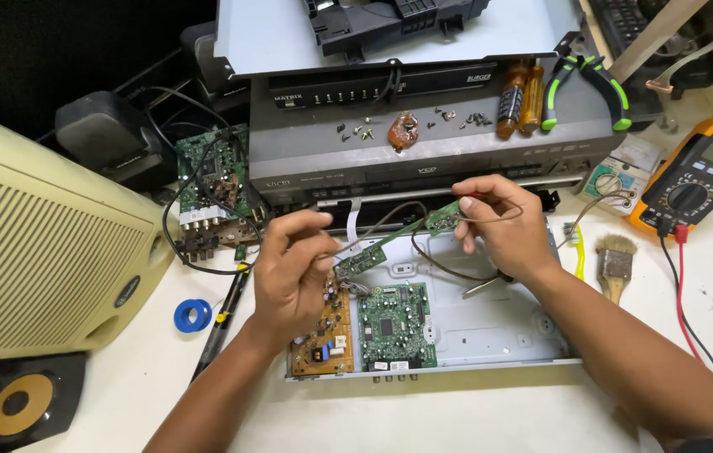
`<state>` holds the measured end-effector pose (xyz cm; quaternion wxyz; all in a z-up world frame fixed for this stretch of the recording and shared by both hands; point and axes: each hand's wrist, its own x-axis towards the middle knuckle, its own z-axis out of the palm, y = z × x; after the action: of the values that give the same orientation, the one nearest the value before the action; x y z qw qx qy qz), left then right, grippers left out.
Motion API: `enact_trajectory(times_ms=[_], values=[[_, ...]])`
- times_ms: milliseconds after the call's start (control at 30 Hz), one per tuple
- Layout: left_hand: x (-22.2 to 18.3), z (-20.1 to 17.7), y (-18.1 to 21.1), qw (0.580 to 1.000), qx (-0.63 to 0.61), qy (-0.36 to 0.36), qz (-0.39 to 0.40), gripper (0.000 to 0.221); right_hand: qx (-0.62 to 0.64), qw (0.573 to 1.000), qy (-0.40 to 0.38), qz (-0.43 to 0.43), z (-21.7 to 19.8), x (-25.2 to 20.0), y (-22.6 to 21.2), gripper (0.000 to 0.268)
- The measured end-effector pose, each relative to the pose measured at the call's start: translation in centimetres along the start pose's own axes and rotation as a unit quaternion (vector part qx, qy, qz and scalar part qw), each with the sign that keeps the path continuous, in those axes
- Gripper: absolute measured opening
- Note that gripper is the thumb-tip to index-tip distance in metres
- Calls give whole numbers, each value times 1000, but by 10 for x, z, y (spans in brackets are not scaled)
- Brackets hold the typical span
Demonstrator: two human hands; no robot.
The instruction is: Connecting a small circuit board and ribbon cable inside an electronic device
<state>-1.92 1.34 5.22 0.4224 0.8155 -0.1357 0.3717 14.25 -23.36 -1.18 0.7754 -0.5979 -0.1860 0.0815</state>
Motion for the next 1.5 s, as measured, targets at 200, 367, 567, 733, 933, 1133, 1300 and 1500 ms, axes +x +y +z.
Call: enact_trajectory(times_ms=[200, 367, 567, 733, 933, 1133, 1300, 1500], values=[[21, 4, 54, 912, -353, -203, -52, 37, -14, 997, -59, 38, -1, -4, -2, 24], [9, 3, 63, 711, -602, -301, -205, 30, -135, 979, -123, 90, 1, -3, -24, 19], [-8, 26, 38, 748, -519, -299, -285, 38, -285, 947, -148, 0, 4, 0, -23, 17], [4, 25, 21, 928, -211, -242, -188, 38, -393, 894, -146, -158, -1, -3, -13, 19], [16, 36, 3, 980, 29, -198, -6, 16, -364, 915, -40, -169, -13, -6, -7, 19], [27, 61, -15, 970, -57, -224, -69, 12, -297, 933, -155, -133, -8, -3, -9, 13], [20, 69, -35, 963, 7, -267, -44, 9, -311, 909, -236, -144, -4, -5, -13, 9], [11, 80, -45, 963, -33, -265, -42, 11, -333, 902, -255, -99, -7, -5, -11, 4]])
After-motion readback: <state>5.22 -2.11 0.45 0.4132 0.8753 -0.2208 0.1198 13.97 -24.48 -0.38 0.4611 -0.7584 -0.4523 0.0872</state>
